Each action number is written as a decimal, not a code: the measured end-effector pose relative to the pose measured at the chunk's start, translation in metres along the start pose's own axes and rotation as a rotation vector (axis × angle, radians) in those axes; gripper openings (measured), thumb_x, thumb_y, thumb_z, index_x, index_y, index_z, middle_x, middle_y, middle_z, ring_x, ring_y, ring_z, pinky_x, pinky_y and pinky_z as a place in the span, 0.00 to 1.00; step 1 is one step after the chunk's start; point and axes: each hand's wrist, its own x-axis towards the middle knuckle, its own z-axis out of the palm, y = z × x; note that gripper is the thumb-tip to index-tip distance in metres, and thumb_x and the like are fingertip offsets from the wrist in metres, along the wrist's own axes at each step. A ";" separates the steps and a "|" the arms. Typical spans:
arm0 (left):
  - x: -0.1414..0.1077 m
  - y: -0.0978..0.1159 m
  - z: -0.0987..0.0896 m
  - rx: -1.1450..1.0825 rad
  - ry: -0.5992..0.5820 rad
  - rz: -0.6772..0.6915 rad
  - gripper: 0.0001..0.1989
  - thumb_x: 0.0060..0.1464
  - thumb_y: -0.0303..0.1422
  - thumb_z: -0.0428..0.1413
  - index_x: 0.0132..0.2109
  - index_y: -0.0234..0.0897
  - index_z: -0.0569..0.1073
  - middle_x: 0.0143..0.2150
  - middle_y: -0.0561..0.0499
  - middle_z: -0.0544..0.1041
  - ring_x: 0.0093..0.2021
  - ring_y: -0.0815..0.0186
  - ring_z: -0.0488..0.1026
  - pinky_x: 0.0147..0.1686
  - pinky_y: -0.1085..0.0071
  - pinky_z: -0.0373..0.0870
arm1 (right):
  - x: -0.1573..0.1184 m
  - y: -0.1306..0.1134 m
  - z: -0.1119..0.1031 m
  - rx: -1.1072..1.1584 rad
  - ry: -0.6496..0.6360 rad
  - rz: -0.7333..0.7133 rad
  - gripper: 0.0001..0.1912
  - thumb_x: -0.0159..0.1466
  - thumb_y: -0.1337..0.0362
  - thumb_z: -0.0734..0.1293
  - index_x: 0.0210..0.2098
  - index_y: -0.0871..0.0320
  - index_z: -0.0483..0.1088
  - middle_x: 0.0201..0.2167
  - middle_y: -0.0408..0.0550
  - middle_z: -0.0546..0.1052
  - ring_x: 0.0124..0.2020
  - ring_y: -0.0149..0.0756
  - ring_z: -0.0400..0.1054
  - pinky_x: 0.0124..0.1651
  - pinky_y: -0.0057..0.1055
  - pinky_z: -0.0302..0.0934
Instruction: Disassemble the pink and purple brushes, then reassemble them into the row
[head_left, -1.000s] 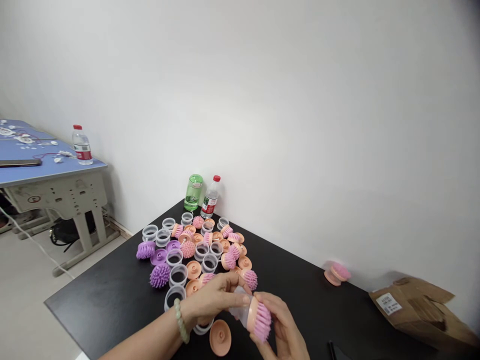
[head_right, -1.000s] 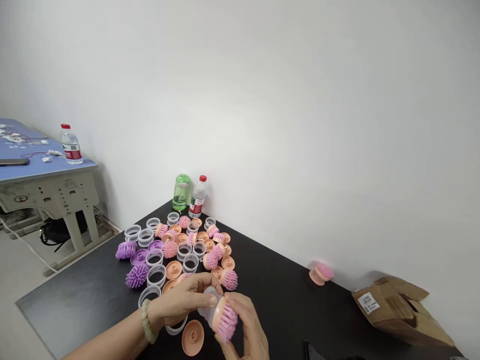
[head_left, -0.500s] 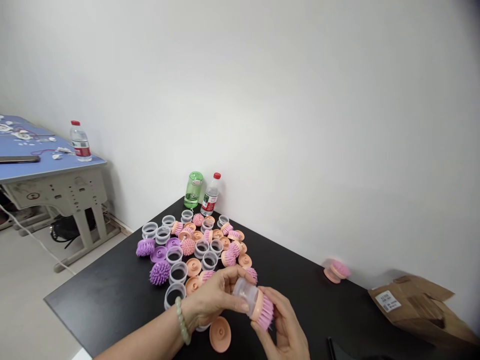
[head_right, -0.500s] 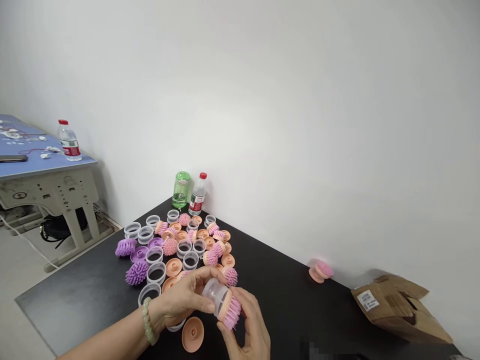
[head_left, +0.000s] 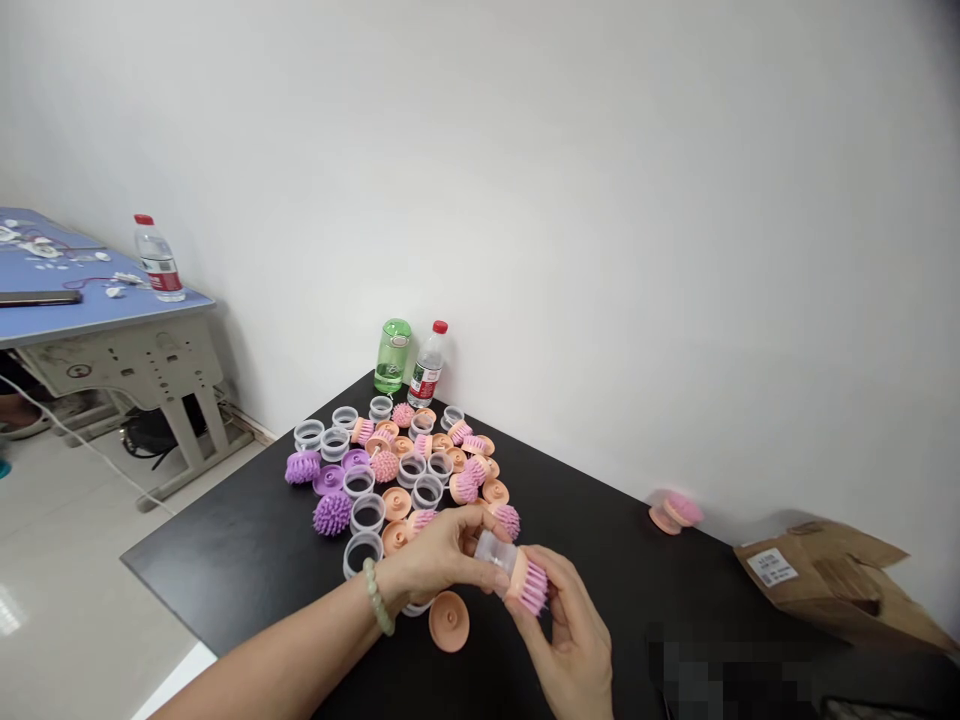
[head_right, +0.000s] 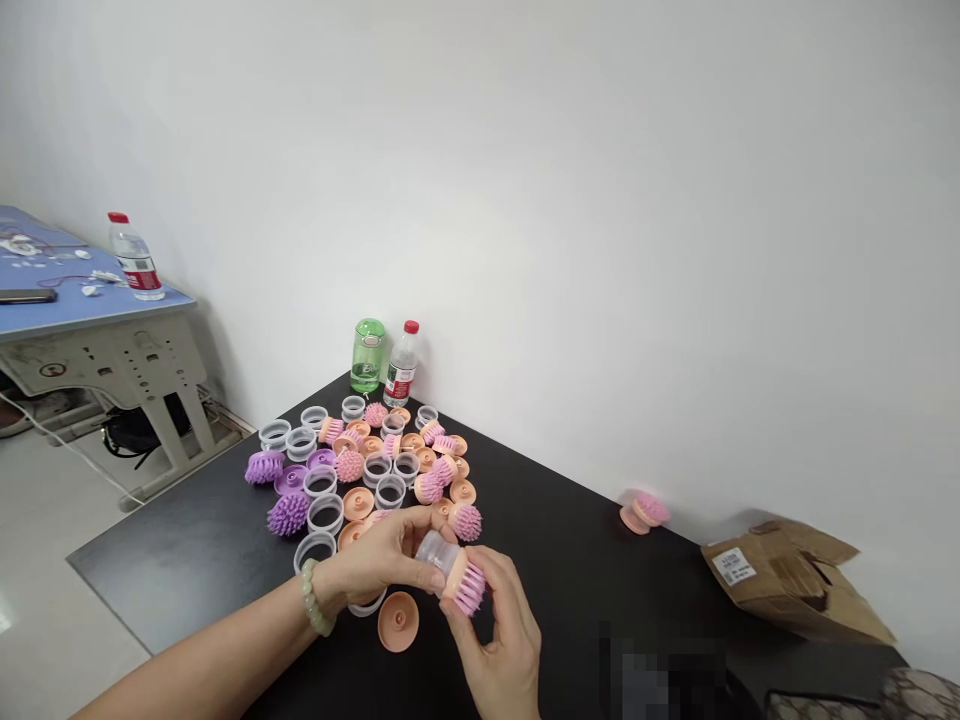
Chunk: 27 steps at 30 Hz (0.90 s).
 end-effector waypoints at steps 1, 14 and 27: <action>0.000 0.000 0.000 0.019 0.002 -0.004 0.25 0.35 0.33 0.73 0.41 0.33 0.72 0.31 0.54 0.74 0.27 0.71 0.70 0.30 0.72 0.69 | 0.000 0.000 0.000 -0.003 -0.004 -0.007 0.15 0.64 0.64 0.69 0.50 0.54 0.71 0.45 0.53 0.76 0.45 0.45 0.74 0.45 0.38 0.73; 0.001 -0.005 -0.001 -0.056 0.001 -0.108 0.23 0.38 0.38 0.72 0.39 0.31 0.74 0.32 0.51 0.76 0.29 0.69 0.73 0.30 0.71 0.70 | 0.011 -0.013 -0.011 -0.051 -0.076 -0.176 0.18 0.63 0.70 0.68 0.52 0.50 0.73 0.48 0.53 0.77 0.49 0.48 0.74 0.48 0.44 0.72; -0.006 0.001 0.002 0.098 -0.041 0.212 0.31 0.44 0.46 0.70 0.53 0.40 0.71 0.48 0.48 0.68 0.47 0.62 0.66 0.43 0.68 0.64 | 0.003 0.001 0.002 0.289 0.035 0.366 0.16 0.63 0.55 0.70 0.46 0.57 0.74 0.41 0.53 0.81 0.40 0.44 0.78 0.39 0.31 0.74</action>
